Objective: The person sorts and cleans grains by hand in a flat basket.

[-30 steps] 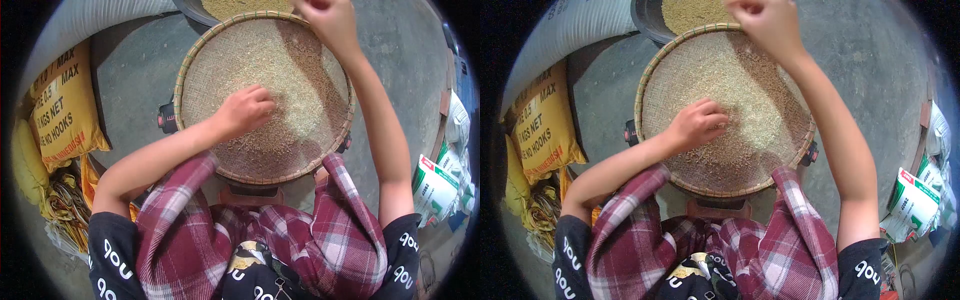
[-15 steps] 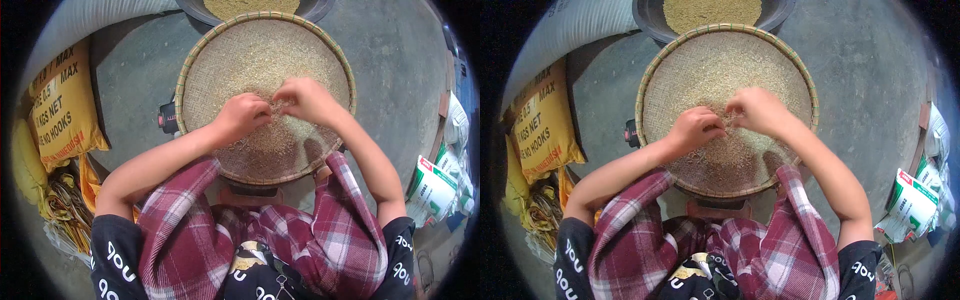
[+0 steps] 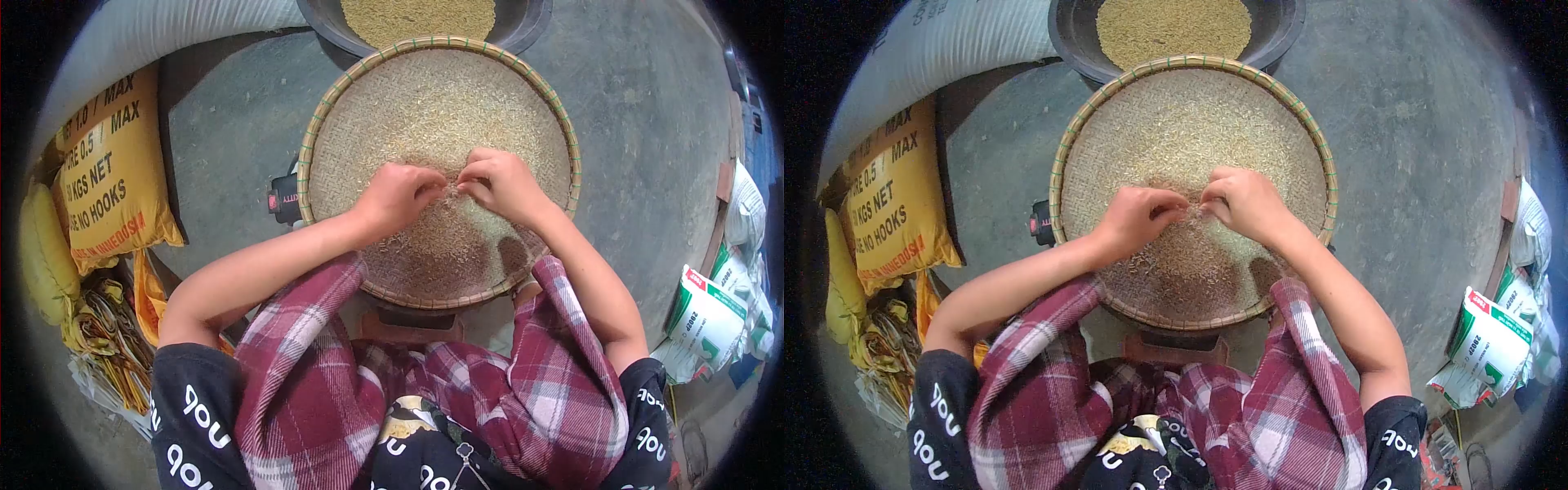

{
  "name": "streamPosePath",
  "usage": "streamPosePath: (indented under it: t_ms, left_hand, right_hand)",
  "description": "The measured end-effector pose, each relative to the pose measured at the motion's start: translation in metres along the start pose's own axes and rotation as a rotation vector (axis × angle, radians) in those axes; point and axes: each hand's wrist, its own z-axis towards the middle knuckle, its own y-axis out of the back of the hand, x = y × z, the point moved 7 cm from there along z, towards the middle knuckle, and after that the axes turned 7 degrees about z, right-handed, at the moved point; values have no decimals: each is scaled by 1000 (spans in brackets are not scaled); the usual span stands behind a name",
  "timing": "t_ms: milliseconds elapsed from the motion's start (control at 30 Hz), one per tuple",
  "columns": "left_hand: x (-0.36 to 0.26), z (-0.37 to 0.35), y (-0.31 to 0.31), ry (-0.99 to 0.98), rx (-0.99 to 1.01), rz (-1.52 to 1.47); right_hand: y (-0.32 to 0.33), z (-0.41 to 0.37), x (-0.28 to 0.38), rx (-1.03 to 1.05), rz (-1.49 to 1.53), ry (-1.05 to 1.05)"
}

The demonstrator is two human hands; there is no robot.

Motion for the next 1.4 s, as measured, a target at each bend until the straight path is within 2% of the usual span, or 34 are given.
streamPosePath:
  t_ms: [167, 267, 333, 400, 467, 500, 567, 600, 633, 667, 700, 733, 800, 833, 867, 900, 967, 1000, 1067, 1133, 1167, 1233, 1400]
  left_hand:
    - [-5, -6, 0, -63, -1, -56]
    - [-6, -6, 3, -24, 46, -75]
    - [-4, -5, 5, 18, 85, -98]
    - [-5, -1, 8, -54, 119, -13]
    - [-3, 17, 34, -103, -3, 16]
    - [-2, 31, 56, -100, -123, 41]
    - [1, 64, 111, -103, -391, 149]
    - [8, 79, 136, -104, -524, 274]
    - [29, 98, 156, -28, -552, 276]
    - [51, 115, 172, 51, -583, 277]
    - [60, 130, 179, -21, -583, 373]
    - [66, 140, 181, -89, -581, 468]
    - [80, 148, 179, -128, -577, 471]
    - [81, 148, 175, -176, -569, 481]
    - [65, 140, 177, 14, -442, 268]
    - [76, 142, 172, 15, -442, 269]
    - [91, 141, 164, -120, -554, 379]
    - [96, 141, 163, -121, -554, 382]
    - [78, 130, 161, -195, -593, 537]
    - [61, 119, 157, -229, -604, 541]
    - [51, 113, 155, -257, -618, 543]
    - [31, 98, 148, -293, -605, 543]
    - [6, 67, 126, -359, -491, 454]
  right_hand:
    - [10, 8, 0, -24, -2, 14]
    - [46, 31, 10, -128, 54, 34]
    - [83, 59, 25, -316, 60, 84]
    - [114, 90, 36, -476, 53, 111]
    - [126, 128, 13, -629, 8, 207]
    - [129, 135, 3, -635, 9, 204]
    - [127, 137, 6, -673, -355, 390]
    - [120, 129, 6, -889, -349, 466]
    - [117, 119, 12, -891, -349, 463]
    - [106, 111, 14, -697, -229, 297]
    - [92, 103, 13, -497, -111, 133]
    - [84, 92, 13, -490, -111, 131]
    - [45, 78, 8, -224, -122, 177]
    - [38, 70, 12, -218, -123, 178]
    - [31, 65, 13, -200, -94, 127]
    - [24, 62, 12, -184, -64, 75]
    - [15, 58, 10, -204, -68, 75]
    - [13, 59, 8, -217, -68, 39]
    - [13, 61, 9, -235, -67, 1]
    - [11, 63, 1, -182, -48, -159]
    - [10, 64, -1, -185, -46, -160]
    - [11, 65, 2, -255, -52, -78]
    - [17, 71, -4, -207, 29, -121]
